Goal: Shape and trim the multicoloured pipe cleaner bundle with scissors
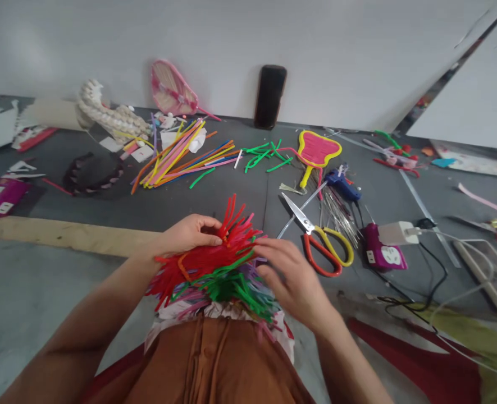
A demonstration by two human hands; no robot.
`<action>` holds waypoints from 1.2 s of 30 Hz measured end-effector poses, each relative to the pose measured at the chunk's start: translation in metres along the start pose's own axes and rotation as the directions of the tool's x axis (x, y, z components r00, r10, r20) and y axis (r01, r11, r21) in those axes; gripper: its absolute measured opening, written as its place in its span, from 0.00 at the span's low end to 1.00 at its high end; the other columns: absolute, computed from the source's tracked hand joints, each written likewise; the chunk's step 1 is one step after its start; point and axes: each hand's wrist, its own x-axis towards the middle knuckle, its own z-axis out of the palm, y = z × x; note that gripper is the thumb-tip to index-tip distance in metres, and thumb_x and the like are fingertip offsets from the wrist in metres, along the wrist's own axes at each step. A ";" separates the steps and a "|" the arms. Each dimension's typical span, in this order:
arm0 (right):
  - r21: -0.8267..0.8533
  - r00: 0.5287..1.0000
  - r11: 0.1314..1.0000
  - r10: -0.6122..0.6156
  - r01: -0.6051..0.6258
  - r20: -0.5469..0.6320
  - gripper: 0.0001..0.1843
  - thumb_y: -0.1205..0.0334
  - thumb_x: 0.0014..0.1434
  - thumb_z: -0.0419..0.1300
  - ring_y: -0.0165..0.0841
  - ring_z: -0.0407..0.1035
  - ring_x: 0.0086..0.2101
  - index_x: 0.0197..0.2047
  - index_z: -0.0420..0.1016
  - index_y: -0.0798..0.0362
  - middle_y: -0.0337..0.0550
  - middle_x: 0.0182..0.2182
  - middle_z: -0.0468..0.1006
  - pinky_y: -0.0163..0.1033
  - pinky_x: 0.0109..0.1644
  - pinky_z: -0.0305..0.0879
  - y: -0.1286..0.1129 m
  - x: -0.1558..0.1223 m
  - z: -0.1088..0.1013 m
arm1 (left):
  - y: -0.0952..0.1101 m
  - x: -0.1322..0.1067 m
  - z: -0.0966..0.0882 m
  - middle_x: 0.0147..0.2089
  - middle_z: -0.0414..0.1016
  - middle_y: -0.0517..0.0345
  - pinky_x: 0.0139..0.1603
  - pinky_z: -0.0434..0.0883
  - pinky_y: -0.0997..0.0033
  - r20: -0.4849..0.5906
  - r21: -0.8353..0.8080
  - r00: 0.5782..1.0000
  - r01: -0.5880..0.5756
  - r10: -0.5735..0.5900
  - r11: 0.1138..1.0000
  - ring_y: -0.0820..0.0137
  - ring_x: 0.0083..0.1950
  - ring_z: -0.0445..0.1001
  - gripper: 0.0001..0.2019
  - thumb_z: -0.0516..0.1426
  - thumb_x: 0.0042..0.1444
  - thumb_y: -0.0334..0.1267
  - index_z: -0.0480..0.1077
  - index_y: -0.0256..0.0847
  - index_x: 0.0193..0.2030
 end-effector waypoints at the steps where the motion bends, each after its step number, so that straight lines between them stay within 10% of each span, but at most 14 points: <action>1: -0.065 0.994 0.994 0.088 -0.092 -0.060 0.14 0.58 0.68 0.54 0.40 0.74 0.50 0.53 0.75 0.48 0.50 0.49 0.80 0.49 0.54 0.72 0.010 -0.005 -0.009 | -0.002 0.001 -0.001 0.38 0.81 0.61 0.39 0.69 0.71 -0.002 -0.066 1.000 0.029 -0.030 0.997 0.70 0.37 0.76 0.12 0.63 0.49 0.40 0.77 0.39 0.40; 4: -0.375 0.924 0.845 0.339 -0.381 -0.174 0.18 0.53 0.67 0.52 0.49 0.74 0.48 0.53 0.75 0.51 0.55 0.47 0.79 0.56 0.51 0.71 0.046 -0.025 -0.032 | -0.006 0.003 -0.003 0.36 0.81 0.61 0.38 0.68 0.72 -0.009 -0.091 0.997 0.072 -0.073 0.993 0.70 0.35 0.75 0.14 0.66 0.45 0.40 0.77 0.39 0.39; 8: -0.617 0.873 0.657 0.476 -0.434 -0.107 0.21 0.53 0.68 0.48 0.55 0.74 0.43 0.55 0.73 0.55 0.62 0.43 0.78 0.59 0.46 0.70 0.079 -0.048 -0.042 | -0.008 0.003 -0.008 0.32 0.79 0.63 0.35 0.66 0.73 0.004 0.014 0.998 0.069 -0.069 0.998 0.72 0.32 0.73 0.11 0.65 0.47 0.43 0.77 0.39 0.36; 18: -0.681 0.816 0.642 0.567 -0.351 0.114 0.29 0.64 0.56 0.55 0.49 0.76 0.32 0.62 0.69 0.56 0.61 0.40 0.80 0.45 0.31 0.64 0.080 -0.017 -0.057 | -0.008 -0.009 -0.010 0.43 0.79 0.56 0.43 0.66 0.72 0.023 0.408 0.977 -0.202 0.211 0.890 0.68 0.41 0.75 0.13 0.58 0.56 0.43 0.78 0.40 0.44; 23: -0.227 0.775 0.748 0.629 -0.623 -0.055 0.29 0.51 0.56 0.60 0.39 0.72 0.26 0.61 0.67 0.45 0.45 0.32 0.77 0.42 0.28 0.66 0.060 -0.016 -0.067 | -0.014 -0.016 -0.010 0.43 0.82 0.58 0.42 0.68 0.72 -0.036 0.352 0.993 -0.095 0.115 0.931 0.67 0.41 0.77 0.16 0.58 0.56 0.45 0.78 0.41 0.46; 26: 0.152 0.822 0.824 0.561 -0.545 -0.093 0.25 0.49 0.56 0.63 0.37 0.72 0.30 0.56 0.66 0.39 0.41 0.35 0.75 0.41 0.32 0.71 0.026 -0.018 -0.070 | -0.019 -0.018 -0.006 0.39 0.82 0.61 0.38 0.67 0.73 -0.100 0.319 0.992 -0.043 0.078 0.947 0.68 0.38 0.77 0.15 0.59 0.56 0.46 0.78 0.41 0.44; 31: 0.202 0.905 0.907 0.303 -0.371 0.299 0.24 0.45 0.51 0.69 0.37 0.74 0.34 0.49 0.70 0.40 0.40 0.38 0.77 0.37 0.35 0.73 -0.041 -0.003 -0.059 | -0.029 -0.019 0.003 0.37 0.81 0.60 0.36 0.66 0.73 -0.184 0.260 0.978 -0.049 0.100 0.964 0.69 0.37 0.76 0.14 0.59 0.55 0.46 0.79 0.40 0.42; 36: 0.083 0.703 0.888 0.297 -0.452 0.647 0.17 0.48 0.63 0.58 0.35 0.75 0.38 0.49 0.69 0.49 0.42 0.41 0.79 0.37 0.41 0.73 -0.058 0.009 -0.038 | -0.034 -0.018 0.007 0.35 0.80 0.60 0.35 0.66 0.73 -0.240 0.113 0.968 -0.051 0.077 0.992 0.71 0.34 0.73 0.15 0.62 0.51 0.45 0.78 0.39 0.41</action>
